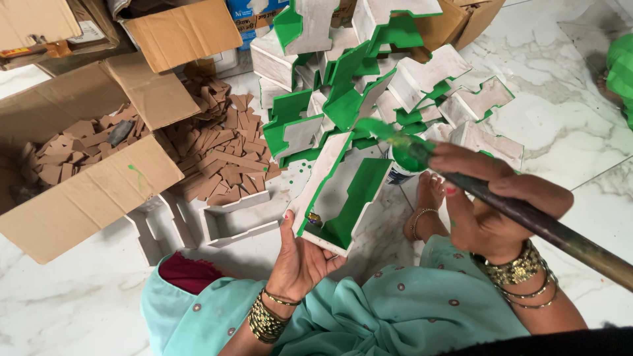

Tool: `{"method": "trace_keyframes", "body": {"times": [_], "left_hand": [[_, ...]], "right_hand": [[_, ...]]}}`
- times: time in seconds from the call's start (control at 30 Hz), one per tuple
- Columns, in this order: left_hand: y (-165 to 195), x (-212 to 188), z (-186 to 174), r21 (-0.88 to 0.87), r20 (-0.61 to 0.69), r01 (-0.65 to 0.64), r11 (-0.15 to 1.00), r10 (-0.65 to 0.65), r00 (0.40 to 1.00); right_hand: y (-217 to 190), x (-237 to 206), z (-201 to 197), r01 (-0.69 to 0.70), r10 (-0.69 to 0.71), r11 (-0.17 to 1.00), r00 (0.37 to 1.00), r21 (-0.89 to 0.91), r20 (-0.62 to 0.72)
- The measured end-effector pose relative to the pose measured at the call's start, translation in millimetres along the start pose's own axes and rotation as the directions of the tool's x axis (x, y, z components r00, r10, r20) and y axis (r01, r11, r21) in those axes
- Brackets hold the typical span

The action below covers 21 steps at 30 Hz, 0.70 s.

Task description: The person sits on the floor and paints white foam cutout pieces green using a paintbrush, dipping the brush into a small paint tub. They hold each foam piece in one hand, brush green paint onto its inner surfaces and edges, turn pieces over to coat other sides, and set finished pieces with a pile of already painted foam pieces.

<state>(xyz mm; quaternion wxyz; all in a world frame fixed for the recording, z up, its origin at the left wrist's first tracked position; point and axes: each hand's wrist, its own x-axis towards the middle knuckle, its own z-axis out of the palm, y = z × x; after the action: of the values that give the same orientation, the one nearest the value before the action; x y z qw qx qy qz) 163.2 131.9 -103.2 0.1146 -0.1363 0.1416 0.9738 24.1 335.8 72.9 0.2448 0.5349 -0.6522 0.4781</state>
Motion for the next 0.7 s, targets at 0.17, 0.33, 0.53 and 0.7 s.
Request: {"method": "trace_keyframes", "body": {"times": [0.17,0.33,0.53,0.7], "left_hand": [[0.1,-0.4,-0.7,-0.014,0.004,0.005,1.0,-0.005,1.0],[0.1,-1.2,0.0,-0.009,-0.007,0.007,1.0,-0.007,1.0],[-3.5,2.6,-0.9,-0.01,-0.019,-0.02,1.0,0.02,1.0],[-5.7,4.0,2.2,0.007,-0.035,-0.019,1.0,0.019,0.999]], "right_hand": [[-3.2,-1.8,0.8,-0.065,0.057,0.995,0.993,0.074,0.108],[1.1,0.3,4.9,-0.082,0.083,0.996,0.995,-0.02,0.047],[-12.7,-4.0,2.5,-0.107,0.103,0.987,0.994,0.124,0.037],[-18.0,-12.0,6.0,-0.13,0.066,0.949,0.973,0.287,0.222]]}}
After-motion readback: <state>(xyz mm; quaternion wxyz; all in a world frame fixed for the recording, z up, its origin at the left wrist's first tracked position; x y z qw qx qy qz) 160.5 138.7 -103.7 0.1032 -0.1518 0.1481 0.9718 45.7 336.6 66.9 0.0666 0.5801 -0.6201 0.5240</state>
